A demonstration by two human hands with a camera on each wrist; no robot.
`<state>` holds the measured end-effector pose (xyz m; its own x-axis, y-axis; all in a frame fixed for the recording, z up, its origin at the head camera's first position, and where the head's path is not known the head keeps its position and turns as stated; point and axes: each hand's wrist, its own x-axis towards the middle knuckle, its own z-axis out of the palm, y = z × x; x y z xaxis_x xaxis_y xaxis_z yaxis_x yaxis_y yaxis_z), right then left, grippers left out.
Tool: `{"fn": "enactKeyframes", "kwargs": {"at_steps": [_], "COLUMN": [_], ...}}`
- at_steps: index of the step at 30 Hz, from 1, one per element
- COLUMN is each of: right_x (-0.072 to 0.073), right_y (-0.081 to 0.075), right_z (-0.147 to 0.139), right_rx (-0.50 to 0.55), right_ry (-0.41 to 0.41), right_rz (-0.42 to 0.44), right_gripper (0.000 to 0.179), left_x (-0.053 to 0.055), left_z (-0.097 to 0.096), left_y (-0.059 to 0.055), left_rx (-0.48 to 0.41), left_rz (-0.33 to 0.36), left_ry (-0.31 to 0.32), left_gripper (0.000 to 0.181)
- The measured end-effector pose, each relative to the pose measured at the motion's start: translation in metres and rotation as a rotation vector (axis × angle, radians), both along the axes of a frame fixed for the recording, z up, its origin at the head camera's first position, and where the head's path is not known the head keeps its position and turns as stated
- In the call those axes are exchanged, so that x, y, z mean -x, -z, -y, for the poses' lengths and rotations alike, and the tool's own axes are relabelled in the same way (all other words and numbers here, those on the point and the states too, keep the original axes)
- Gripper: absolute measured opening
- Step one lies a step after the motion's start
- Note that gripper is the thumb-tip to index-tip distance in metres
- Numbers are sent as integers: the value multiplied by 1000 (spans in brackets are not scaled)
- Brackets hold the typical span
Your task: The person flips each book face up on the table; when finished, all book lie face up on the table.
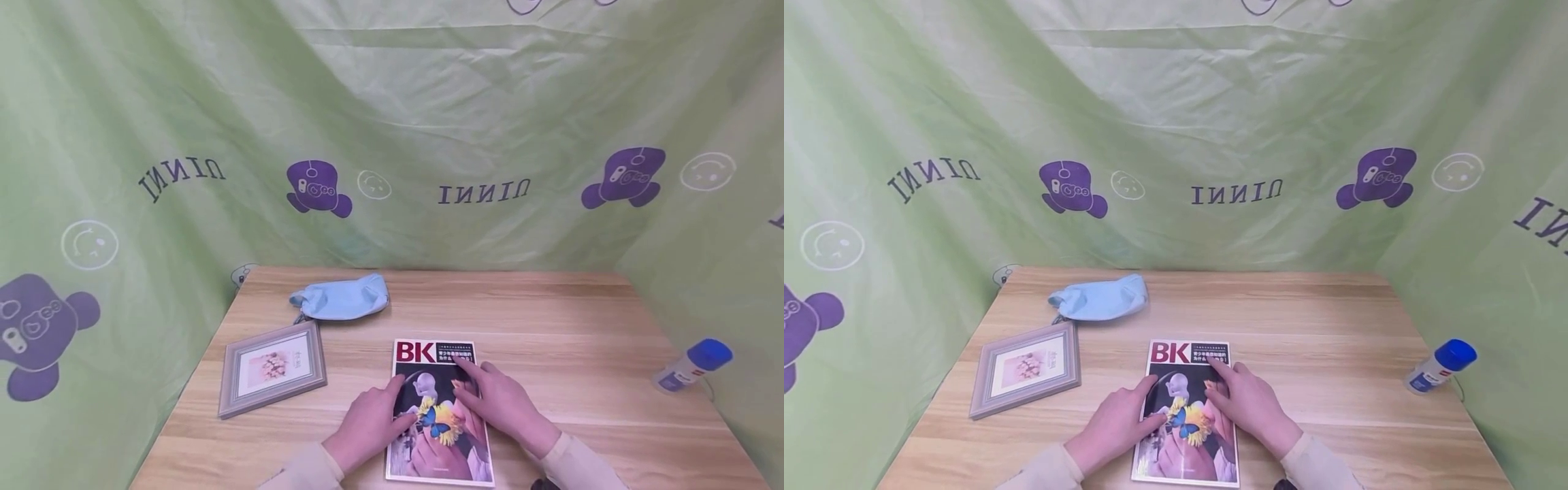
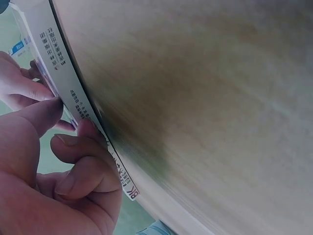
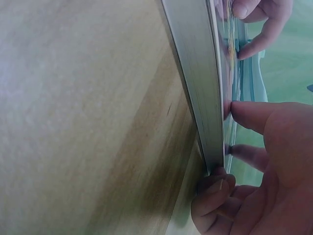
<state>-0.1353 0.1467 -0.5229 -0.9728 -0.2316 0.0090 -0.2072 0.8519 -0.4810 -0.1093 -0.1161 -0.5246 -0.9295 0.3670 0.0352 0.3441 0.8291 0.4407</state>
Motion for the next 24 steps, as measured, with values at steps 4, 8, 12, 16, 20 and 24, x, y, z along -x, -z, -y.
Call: {"fn": "enactKeyframes", "kwargs": {"at_steps": [4,8,12,16,20,24], "right_x": [0,0,-1,-1,0,3], "right_y": [0,0,0,-1,-2,-4], "right_z": [0,0,-1,-1,-2,-4], "right_rx": [-6,-12,-19,-25,-37,-65], "right_ry": [-5,-8,-11,-17,-17,2], "right_rz": [-9,-13,-13,-20,-28,-62], "right_gripper": [62,61,61,61,60,61], "left_x": [0,-1,-2,-1,3,12], "left_z": [0,-1,-1,-1,2,7], "left_y": [0,-1,-2,-2,-1,-2], "left_rx": [9,11,16,44,90,118], "left_rz": [7,10,4,-10,-70,-148], "left_ry": [-6,-7,-3,10,35,33], "left_gripper": [71,72,71,70,65,65]}}
